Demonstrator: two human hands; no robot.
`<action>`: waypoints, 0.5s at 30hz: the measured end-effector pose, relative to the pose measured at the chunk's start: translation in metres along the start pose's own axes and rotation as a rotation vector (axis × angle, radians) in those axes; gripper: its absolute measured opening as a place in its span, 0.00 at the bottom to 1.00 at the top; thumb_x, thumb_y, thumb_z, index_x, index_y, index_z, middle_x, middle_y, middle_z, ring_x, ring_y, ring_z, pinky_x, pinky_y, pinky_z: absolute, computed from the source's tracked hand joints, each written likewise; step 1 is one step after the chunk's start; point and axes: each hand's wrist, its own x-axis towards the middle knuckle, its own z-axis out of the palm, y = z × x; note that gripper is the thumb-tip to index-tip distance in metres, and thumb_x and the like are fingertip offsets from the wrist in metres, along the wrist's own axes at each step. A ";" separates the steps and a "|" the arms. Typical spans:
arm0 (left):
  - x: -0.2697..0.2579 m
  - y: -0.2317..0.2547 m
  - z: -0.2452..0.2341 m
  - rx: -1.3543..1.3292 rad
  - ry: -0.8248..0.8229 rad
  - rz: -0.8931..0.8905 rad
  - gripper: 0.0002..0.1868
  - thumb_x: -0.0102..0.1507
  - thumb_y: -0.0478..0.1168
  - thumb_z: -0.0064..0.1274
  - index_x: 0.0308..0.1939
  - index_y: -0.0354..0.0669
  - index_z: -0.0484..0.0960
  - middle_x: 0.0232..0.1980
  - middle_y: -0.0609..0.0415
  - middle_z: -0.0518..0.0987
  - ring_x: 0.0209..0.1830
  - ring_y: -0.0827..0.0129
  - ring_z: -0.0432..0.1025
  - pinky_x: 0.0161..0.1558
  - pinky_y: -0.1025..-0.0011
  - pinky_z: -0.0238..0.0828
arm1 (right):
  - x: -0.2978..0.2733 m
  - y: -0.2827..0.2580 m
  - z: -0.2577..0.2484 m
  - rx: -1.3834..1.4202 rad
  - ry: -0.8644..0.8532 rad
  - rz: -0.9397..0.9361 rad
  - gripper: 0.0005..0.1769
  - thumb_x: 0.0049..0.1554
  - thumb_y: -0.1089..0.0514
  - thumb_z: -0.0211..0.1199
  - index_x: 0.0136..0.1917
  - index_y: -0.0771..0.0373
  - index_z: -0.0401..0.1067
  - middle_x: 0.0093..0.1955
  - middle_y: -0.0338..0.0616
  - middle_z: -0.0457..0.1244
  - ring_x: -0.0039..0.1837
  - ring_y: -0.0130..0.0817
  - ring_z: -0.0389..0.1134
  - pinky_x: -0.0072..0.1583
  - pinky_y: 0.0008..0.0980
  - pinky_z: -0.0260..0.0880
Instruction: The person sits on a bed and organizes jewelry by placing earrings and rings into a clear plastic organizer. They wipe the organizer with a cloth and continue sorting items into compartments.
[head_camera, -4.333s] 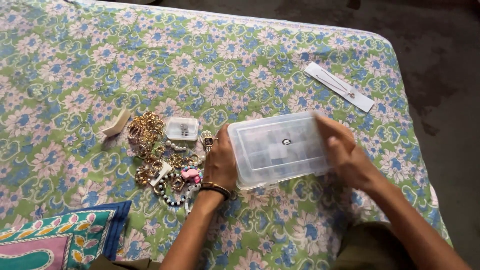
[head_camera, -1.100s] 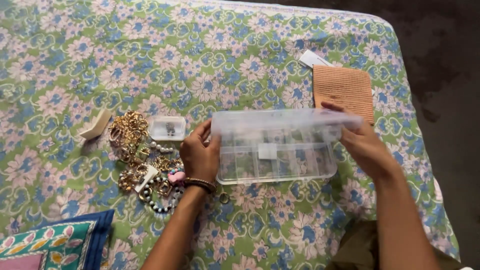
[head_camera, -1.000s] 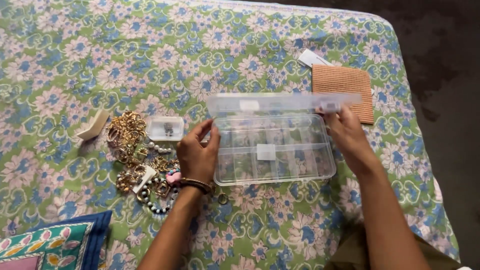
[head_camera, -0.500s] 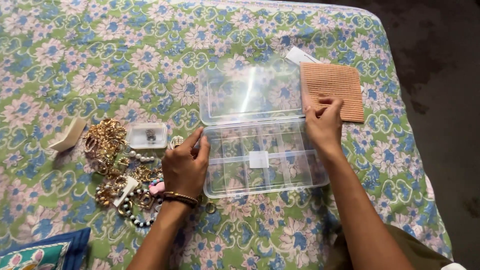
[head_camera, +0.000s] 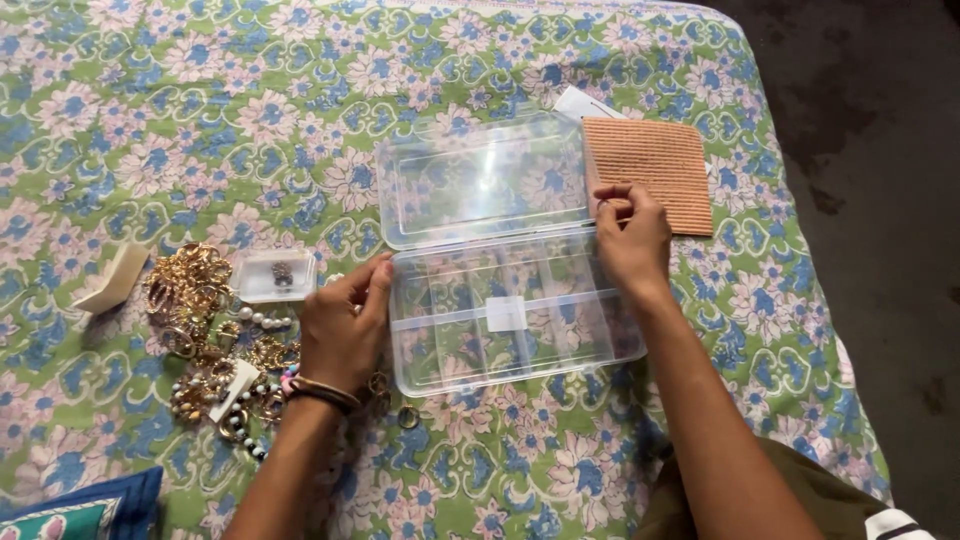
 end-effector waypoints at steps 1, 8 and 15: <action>0.004 -0.001 -0.004 0.003 0.003 0.000 0.17 0.68 0.48 0.54 0.56 0.46 0.86 0.33 0.46 0.85 0.27 0.69 0.81 0.31 0.68 0.77 | 0.001 0.002 -0.002 0.003 -0.002 -0.001 0.10 0.61 0.59 0.57 0.55 0.57 0.76 0.41 0.40 0.70 0.40 0.29 0.71 0.43 0.31 0.70; 0.029 -0.006 -0.050 -0.385 -0.221 -0.294 0.16 0.66 0.45 0.52 0.51 0.41 0.86 0.40 0.55 0.88 0.28 0.74 0.80 0.28 0.74 0.78 | 0.009 0.012 -0.007 0.045 0.059 -0.125 0.08 0.61 0.58 0.63 0.53 0.60 0.76 0.44 0.43 0.71 0.44 0.30 0.74 0.46 0.32 0.73; 0.032 -0.018 -0.072 0.110 -0.267 -0.145 0.11 0.60 0.44 0.61 0.43 0.46 0.91 0.40 0.54 0.89 0.33 0.68 0.83 0.39 0.68 0.80 | 0.004 0.008 0.000 -0.126 0.067 -0.152 0.11 0.63 0.54 0.60 0.54 0.61 0.76 0.44 0.48 0.72 0.46 0.42 0.74 0.50 0.41 0.71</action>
